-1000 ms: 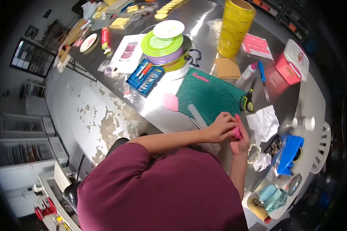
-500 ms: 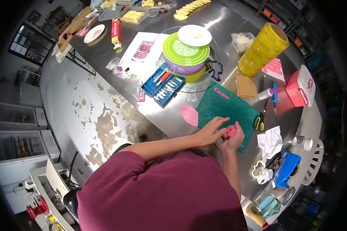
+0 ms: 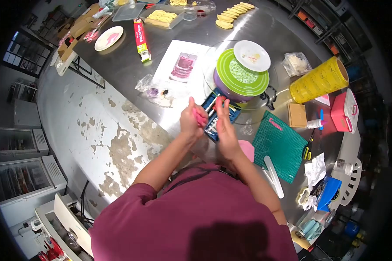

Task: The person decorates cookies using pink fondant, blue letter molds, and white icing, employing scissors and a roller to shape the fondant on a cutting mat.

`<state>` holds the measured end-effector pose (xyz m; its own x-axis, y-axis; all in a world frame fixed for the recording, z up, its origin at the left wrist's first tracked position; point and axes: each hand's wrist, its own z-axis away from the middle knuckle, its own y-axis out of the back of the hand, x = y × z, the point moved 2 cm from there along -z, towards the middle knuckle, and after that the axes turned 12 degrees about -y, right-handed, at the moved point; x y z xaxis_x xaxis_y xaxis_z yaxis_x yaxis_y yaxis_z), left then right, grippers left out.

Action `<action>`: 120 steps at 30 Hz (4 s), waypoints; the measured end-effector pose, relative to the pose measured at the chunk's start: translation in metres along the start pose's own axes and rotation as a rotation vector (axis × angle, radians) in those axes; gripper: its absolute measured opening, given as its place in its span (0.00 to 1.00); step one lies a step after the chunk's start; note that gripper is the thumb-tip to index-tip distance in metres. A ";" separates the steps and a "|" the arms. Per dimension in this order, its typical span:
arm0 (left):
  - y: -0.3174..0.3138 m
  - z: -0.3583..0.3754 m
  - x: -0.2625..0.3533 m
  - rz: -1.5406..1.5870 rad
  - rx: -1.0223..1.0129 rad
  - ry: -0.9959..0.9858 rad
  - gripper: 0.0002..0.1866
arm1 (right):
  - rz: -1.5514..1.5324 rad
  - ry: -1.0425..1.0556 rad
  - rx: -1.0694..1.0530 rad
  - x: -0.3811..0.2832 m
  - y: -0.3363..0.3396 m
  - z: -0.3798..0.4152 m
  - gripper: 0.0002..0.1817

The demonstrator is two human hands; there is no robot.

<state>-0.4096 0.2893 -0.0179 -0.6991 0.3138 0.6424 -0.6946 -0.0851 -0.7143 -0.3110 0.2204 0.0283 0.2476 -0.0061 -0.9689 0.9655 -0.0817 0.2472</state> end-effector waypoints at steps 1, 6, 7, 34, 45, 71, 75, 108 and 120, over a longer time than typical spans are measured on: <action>0.007 -0.010 0.013 0.065 0.045 0.018 0.25 | -0.125 -0.063 0.034 -0.005 -0.002 -0.009 0.26; 0.061 -0.053 0.058 0.262 -0.093 0.021 0.18 | 0.147 -0.075 -0.120 0.011 -0.039 -0.054 0.20; 0.071 -0.059 0.062 0.227 -0.073 -0.022 0.12 | 0.226 -0.035 -0.087 0.027 -0.051 -0.066 0.20; 0.088 -0.119 0.093 -0.905 -0.142 -0.438 0.31 | 0.428 -0.085 -0.069 0.058 -0.101 -0.148 0.40; 0.084 -0.060 0.084 -0.911 -0.131 -0.798 0.05 | 0.259 0.084 0.218 0.045 -0.014 -0.006 0.07; -0.062 0.158 -0.163 -1.461 -1.125 -0.404 0.18 | 1.046 -0.851 1.363 0.159 0.335 0.429 0.23; -0.075 0.161 -0.177 -1.491 -1.118 -0.420 0.17 | 0.901 -0.865 1.298 0.187 0.351 0.451 0.16; -0.148 0.166 -0.326 -1.312 -1.675 -0.114 0.25 | -0.504 -0.522 1.103 0.124 0.317 0.332 0.11; -0.137 0.113 -0.249 -1.573 -1.473 -0.267 0.22 | 0.749 -0.435 0.835 0.159 0.266 0.225 0.13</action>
<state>-0.1594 0.1157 -0.0487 0.0683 -0.7348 0.6749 -0.0616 0.6721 0.7379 -0.0327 -0.0264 -0.0636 0.5219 -0.6502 -0.5522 0.2037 -0.5336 0.8209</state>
